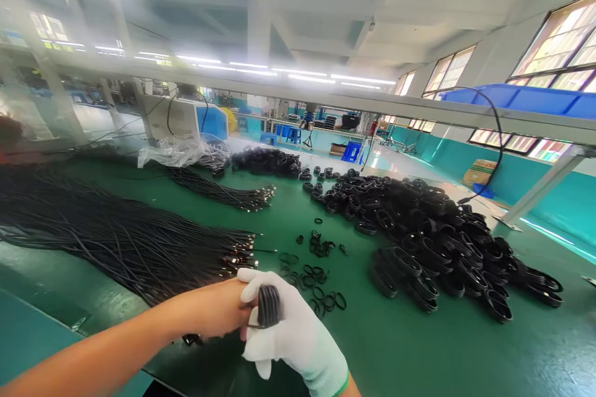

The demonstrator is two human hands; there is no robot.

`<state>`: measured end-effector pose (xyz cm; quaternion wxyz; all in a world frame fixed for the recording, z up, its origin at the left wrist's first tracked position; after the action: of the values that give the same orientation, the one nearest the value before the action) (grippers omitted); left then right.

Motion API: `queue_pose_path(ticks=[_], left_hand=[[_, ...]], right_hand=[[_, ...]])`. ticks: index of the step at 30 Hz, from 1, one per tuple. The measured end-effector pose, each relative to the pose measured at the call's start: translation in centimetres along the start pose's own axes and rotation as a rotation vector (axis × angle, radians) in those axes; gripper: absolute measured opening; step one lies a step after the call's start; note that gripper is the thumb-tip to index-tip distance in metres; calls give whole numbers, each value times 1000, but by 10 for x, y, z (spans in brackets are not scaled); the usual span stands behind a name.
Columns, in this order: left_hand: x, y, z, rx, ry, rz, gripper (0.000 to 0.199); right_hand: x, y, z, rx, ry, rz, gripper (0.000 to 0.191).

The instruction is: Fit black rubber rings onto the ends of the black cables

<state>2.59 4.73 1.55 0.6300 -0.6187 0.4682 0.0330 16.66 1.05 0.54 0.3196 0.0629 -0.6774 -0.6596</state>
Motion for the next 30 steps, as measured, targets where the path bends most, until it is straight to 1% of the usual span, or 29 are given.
queue_pose_path(ticks=[1, 3, 5, 7, 9, 10, 11, 12, 14, 16, 17, 18, 19, 21, 22, 23, 24, 26, 27, 30], left_hand=[[1, -2, -2, -23, 21, -56, 16], [-2, -10, -5, -52, 52, -249, 15], [-10, -19, -6, -42, -5, -497, 13], [-16, -27, -7, 9, -50, -682, 14], [-18, -32, -7, 54, -105, -780, 17], [-19, -33, -8, 74, -143, -780, 18], [-20, -33, -9, 86, -188, -734, 19], [-21, -34, -11, 95, -234, -643, 22], [-22, -37, -15, 141, -288, -380, 32], [-21, -42, -16, 240, -268, -135, 42], [-20, -45, -15, 291, -252, -54, 43], [-18, -45, -13, 326, -250, -1, 42], [-17, -45, -11, 338, -269, 28, 40], [-16, -41, -5, 309, -347, 50, 36], [-16, -37, -2, 288, -384, 50, 35], [-16, -34, 0, 271, -408, 47, 34], [-15, -32, 2, 259, -421, 41, 33], [-15, -28, 4, 248, -433, 16, 33], [-16, -27, 5, 245, -435, -1, 32], [-19, -26, 5, 226, -464, 1, 30]], right_hand=[[0, -1, -1, -5, 42, 120, 44], [-1, -2, -2, -50, 86, 253, 40], [-2, -4, 0, -88, 117, 296, 39], [-2, -5, 2, -114, 136, 299, 46], [-1, -5, 4, -127, 124, 298, 54], [-2, -5, 4, -130, 112, 298, 57], [-2, -5, 4, -131, 98, 297, 59], [-3, -5, 4, -126, 85, 294, 59], [-4, -7, 6, -80, 97, 283, 52], [-4, -13, 7, -5, 160, 269, 32], [-4, -16, 7, 22, 194, 269, 24], [-5, -19, 8, 39, 219, 283, 25], [-5, -22, 8, 51, 229, 320, 33], [-6, -26, 9, 108, 217, 452, 50], [-6, -27, 10, 145, 201, 529, 54], [-5, -27, 10, 180, 182, 596, 53], [-4, -27, 10, 200, 163, 641, 48], [-1, -25, 11, 177, 142, 669, 35], [0, -23, 12, 155, 144, 669, 33], [2, -23, 14, 138, 150, 672, 45]])
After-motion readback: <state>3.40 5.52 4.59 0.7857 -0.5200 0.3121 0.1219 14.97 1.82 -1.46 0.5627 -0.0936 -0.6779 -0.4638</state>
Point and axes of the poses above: each hand's wrist, its own z-axis towards the middle knuckle, its own x-axis out of the palm, y = z × x, the point moved 3 cm from there along z, towards the middle knuckle, and after that the axes turned 6 degrees about z, right-handed, at the moved point
